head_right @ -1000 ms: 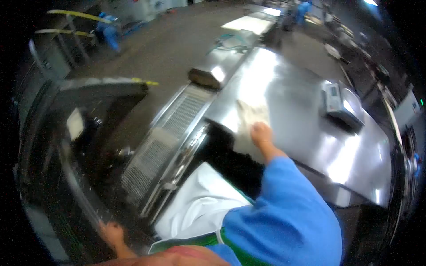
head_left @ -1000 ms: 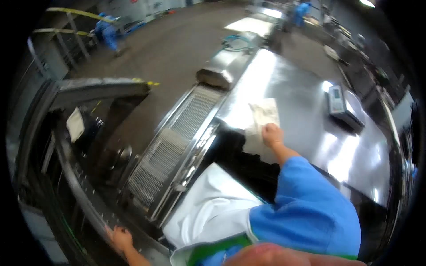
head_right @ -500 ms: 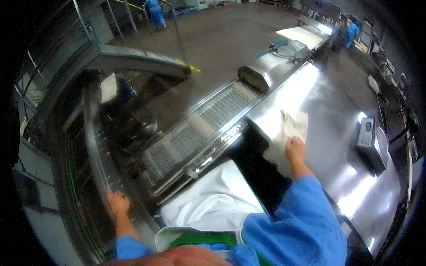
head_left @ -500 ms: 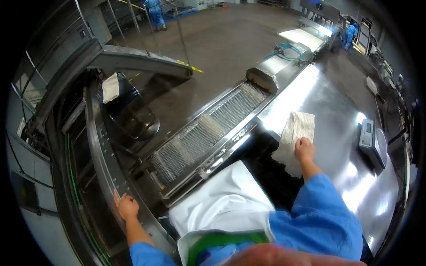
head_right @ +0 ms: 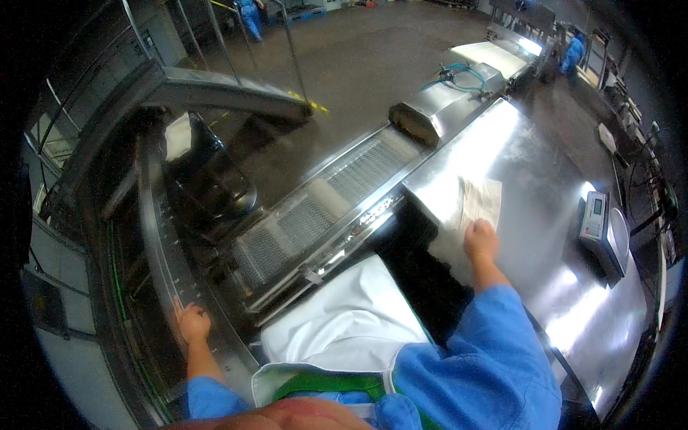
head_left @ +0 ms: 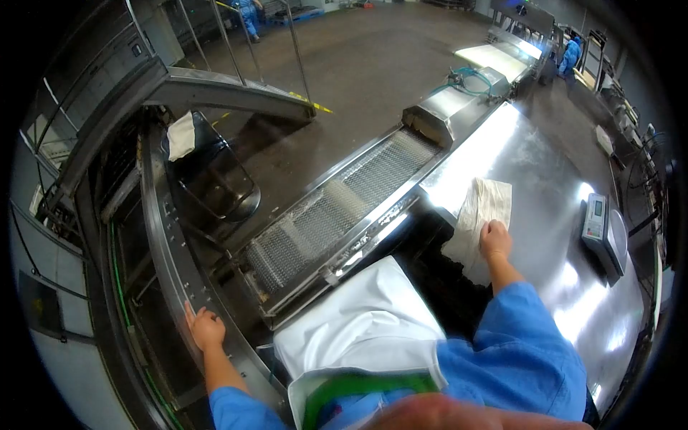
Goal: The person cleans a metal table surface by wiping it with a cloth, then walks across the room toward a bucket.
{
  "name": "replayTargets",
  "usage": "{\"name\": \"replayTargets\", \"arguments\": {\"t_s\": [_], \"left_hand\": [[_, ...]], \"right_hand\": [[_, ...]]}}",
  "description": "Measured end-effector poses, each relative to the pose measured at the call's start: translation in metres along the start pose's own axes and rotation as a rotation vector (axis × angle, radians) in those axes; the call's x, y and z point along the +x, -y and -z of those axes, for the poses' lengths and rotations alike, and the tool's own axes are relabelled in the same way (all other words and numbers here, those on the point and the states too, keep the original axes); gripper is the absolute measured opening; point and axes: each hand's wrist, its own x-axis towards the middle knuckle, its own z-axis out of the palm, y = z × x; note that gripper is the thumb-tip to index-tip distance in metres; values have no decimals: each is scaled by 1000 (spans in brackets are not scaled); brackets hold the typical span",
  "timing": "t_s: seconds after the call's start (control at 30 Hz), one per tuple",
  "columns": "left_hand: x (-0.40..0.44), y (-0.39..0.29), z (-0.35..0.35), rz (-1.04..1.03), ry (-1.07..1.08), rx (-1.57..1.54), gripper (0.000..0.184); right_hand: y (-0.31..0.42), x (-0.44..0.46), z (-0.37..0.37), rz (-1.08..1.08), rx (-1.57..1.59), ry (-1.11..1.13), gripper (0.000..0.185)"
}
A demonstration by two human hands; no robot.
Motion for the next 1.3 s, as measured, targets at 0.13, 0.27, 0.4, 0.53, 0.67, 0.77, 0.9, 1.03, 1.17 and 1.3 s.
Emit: {"name": "replayTargets", "arguments": {"t_s": [0.13,0.27,0.4,0.53,0.67,0.77,0.9,1.03,1.17,1.3], "left_hand": [[0,-1,1,-13,-8,16,10],[-1,-4,3,22,4,9,11],[-4,-9,7,27,-43,-28,11],[-1,-11,9,-16,14,61,8],[0,-12,6,5,-1,59,4],[-4,-20,10,83,-10,47,4],[-5,-28,18,97,4,1,5],[-5,-26,18,54,17,46,5],[12,11,-22,79,7,16,5],[6,10,-14,10,-5,18,3]], "right_hand": [[2,-4,5,2,-22,7,31],[4,-1,8,-28,-58,48,31],[-3,1,-4,-35,-49,31,28],[-4,1,-5,-21,-43,4,29],[-6,0,-6,12,-18,-29,29],[-6,0,-5,34,-24,-57,28],[-4,0,-3,6,-20,-31,29],[-2,-1,-1,11,-25,-42,29],[-5,0,-5,33,-38,-70,28],[-7,1,-8,50,-34,-97,28]]}}
